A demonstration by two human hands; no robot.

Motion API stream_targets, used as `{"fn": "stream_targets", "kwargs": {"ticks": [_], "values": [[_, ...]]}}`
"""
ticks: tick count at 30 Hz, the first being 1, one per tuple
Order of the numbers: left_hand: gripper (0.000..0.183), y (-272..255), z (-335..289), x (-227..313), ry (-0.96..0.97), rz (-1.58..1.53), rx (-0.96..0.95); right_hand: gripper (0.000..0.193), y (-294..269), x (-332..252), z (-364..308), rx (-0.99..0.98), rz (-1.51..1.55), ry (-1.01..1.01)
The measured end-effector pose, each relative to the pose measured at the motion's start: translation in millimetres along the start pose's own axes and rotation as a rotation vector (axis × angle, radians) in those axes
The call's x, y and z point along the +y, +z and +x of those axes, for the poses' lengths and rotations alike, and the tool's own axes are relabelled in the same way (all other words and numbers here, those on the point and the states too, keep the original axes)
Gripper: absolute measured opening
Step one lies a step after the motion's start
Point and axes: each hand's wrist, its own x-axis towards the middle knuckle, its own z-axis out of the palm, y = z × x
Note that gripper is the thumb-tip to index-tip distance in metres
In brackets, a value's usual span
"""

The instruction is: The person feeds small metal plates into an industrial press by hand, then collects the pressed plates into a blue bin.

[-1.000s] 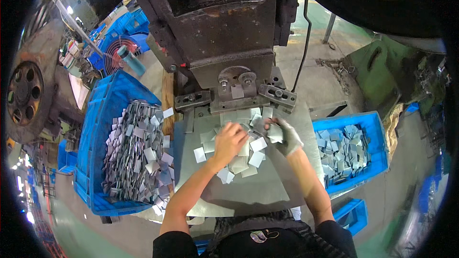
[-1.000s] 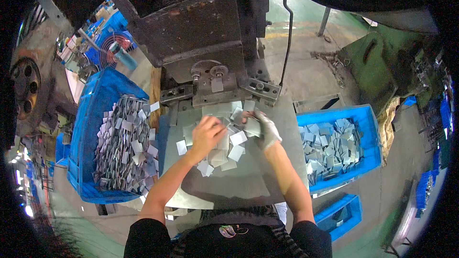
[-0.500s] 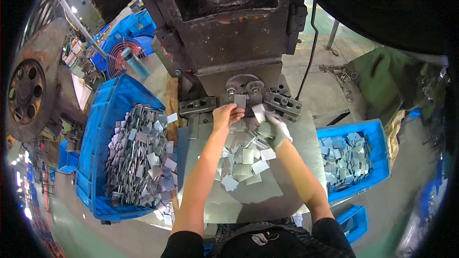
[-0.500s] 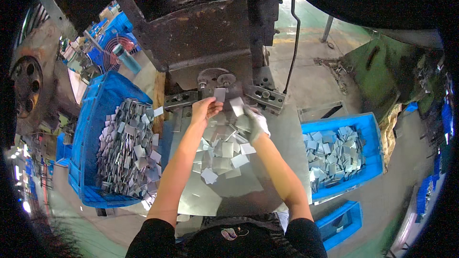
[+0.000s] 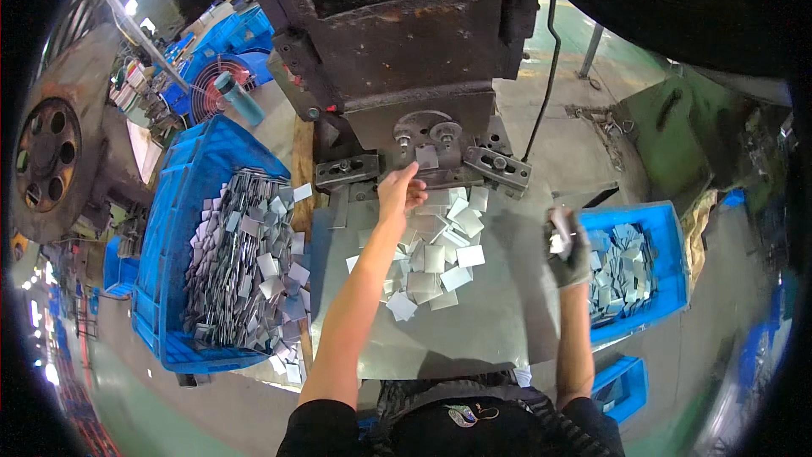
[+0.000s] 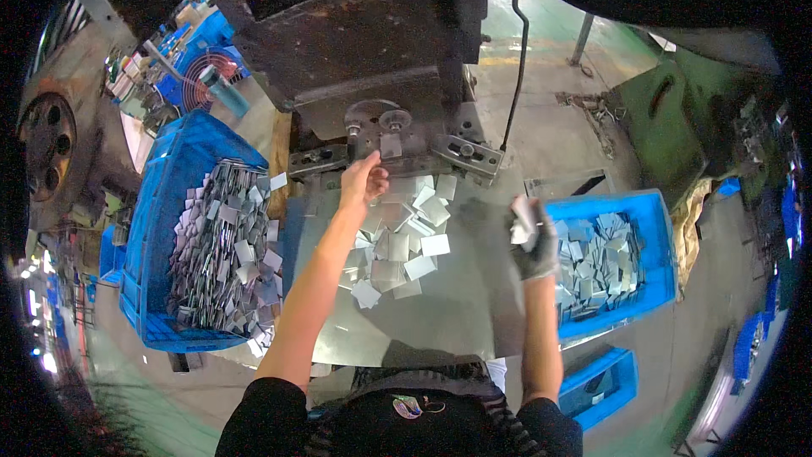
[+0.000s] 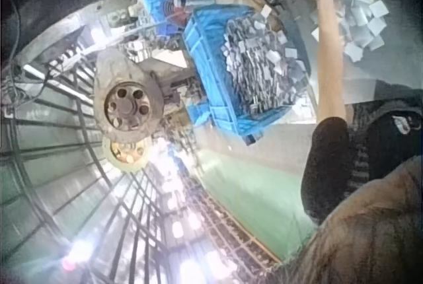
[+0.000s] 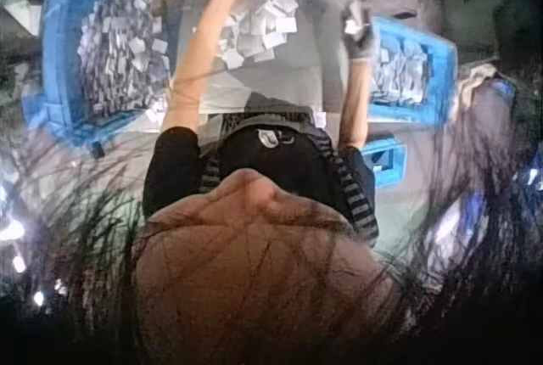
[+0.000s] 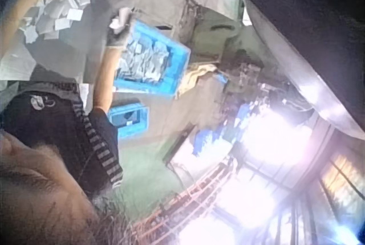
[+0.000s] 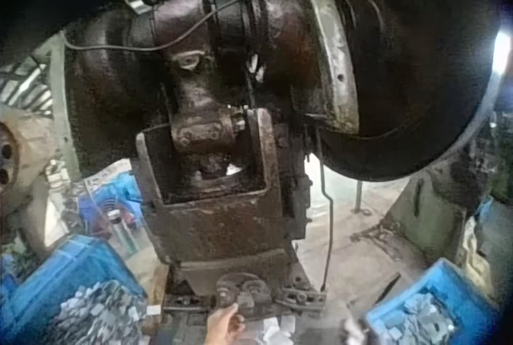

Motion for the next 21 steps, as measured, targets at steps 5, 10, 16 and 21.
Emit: {"fn": "stream_targets", "kwargs": {"ticks": [5, 10, 16, 21], "values": [[0.021, 0.0, -60.1, -45.3, 0.492, 0.746, -0.355, 0.020, -151.1, -145.9, 9.0, 0.164, -0.628, -0.533], [0.034, 7.1, -93.1, -62.0, 1.017, 1.367, -0.522, 0.026, -166.9, -218.6, -15.4, 0.599, -0.861, -0.595], [0.029, 14.9, -93.6, -57.1, 0.982, 1.467, -0.522, 0.017, -102.7, -182.6, -21.9, 0.565, -1.232, -0.641], [0.024, 7.2, -81.8, -62.5, 1.045, 1.629, -0.417, 0.018, 3.7, -70.6, 16.0, 0.200, -1.087, -0.379]]}}
